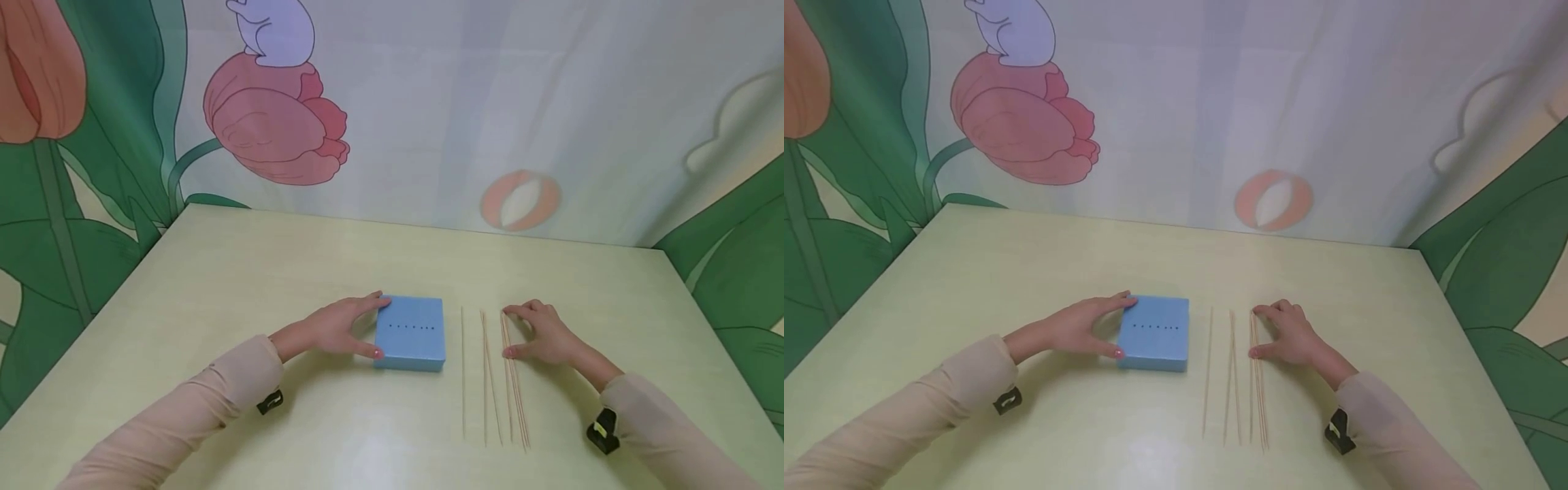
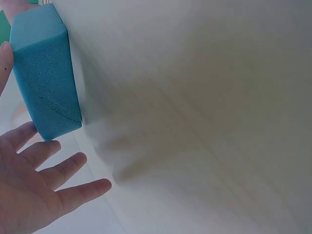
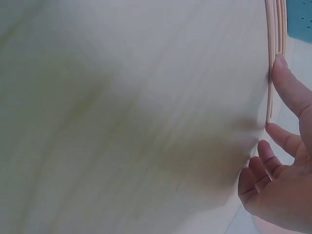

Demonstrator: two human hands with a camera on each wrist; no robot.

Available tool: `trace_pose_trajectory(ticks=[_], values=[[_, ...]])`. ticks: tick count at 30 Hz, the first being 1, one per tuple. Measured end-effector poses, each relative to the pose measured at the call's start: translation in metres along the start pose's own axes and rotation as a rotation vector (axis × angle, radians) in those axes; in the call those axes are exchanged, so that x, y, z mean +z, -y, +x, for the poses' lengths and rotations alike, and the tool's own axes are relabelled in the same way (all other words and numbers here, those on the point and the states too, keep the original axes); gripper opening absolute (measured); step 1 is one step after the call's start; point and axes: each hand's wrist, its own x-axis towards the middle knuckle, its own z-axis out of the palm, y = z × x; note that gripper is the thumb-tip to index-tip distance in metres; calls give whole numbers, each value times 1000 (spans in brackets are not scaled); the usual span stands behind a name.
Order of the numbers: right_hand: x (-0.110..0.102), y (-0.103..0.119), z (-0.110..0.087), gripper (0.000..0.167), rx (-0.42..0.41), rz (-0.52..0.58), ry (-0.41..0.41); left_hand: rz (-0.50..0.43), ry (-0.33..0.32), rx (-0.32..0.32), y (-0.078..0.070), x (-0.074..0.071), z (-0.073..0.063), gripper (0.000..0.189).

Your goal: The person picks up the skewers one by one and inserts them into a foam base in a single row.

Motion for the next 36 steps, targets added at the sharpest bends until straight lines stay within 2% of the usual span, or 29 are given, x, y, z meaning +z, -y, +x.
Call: trace_pose_trajectory(ticks=[14, 18, 25, 36], values=[[2, -9, 6, 71, 5, 28, 28, -4, 10, -32, -6, -4, -2, 88], [3, -10, 7, 75, 0, 30, 38, -7, 11, -44, -6, -4, -3, 88], [4, -12, 7, 79, -58, -11, 14, 1, 14, -60, -3, -2, -1, 90], [4, -10, 6, 69, -8, 54, 6, -8, 11, -68, -3, -1, 0, 90]])
